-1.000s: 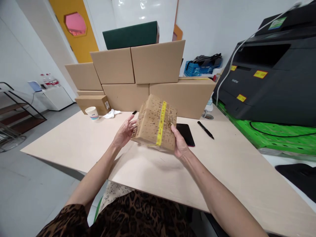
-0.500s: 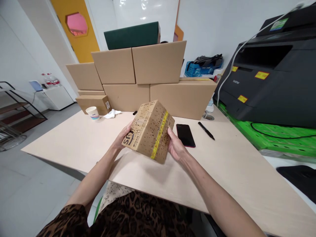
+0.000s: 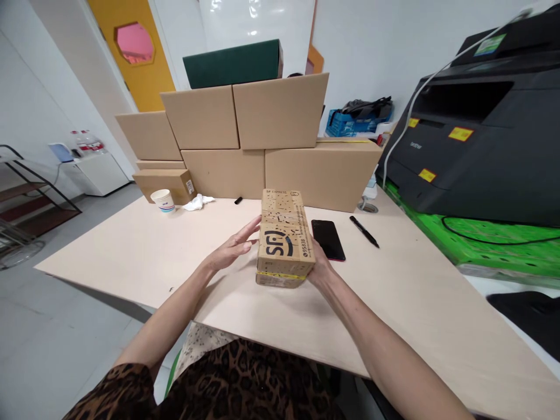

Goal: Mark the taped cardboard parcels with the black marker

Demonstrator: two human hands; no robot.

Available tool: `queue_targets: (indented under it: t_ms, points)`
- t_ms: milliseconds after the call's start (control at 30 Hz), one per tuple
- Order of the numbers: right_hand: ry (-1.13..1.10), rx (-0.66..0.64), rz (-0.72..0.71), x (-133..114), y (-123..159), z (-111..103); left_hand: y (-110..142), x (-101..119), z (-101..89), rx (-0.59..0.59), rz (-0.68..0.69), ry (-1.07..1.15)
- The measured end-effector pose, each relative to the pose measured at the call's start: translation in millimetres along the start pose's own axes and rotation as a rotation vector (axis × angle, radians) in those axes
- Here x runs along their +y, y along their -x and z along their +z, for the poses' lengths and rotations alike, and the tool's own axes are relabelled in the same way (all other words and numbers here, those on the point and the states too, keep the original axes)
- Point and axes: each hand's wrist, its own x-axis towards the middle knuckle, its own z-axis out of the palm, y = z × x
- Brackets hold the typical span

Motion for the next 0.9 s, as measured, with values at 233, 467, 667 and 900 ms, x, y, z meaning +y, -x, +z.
queue_targets:
  t_ms: [233,467,667,900]
  points:
    - [-0.058,0.113,-0.188,-11,10,7,1,3,-2.3,0.047,0.145,-0.023]
    - [-0.024,0.125,-0.375,-13,21,15,0,14,4.4,0.095,0.297,-0.015]
    - [-0.032,0.124,-0.407,-9,20,12,5,15,4.9,0.140,0.222,-0.042]
    - [-0.134,-0.019,-0.287,-12,17,14,-3,2,17.0,0.274,-0.065,0.048]
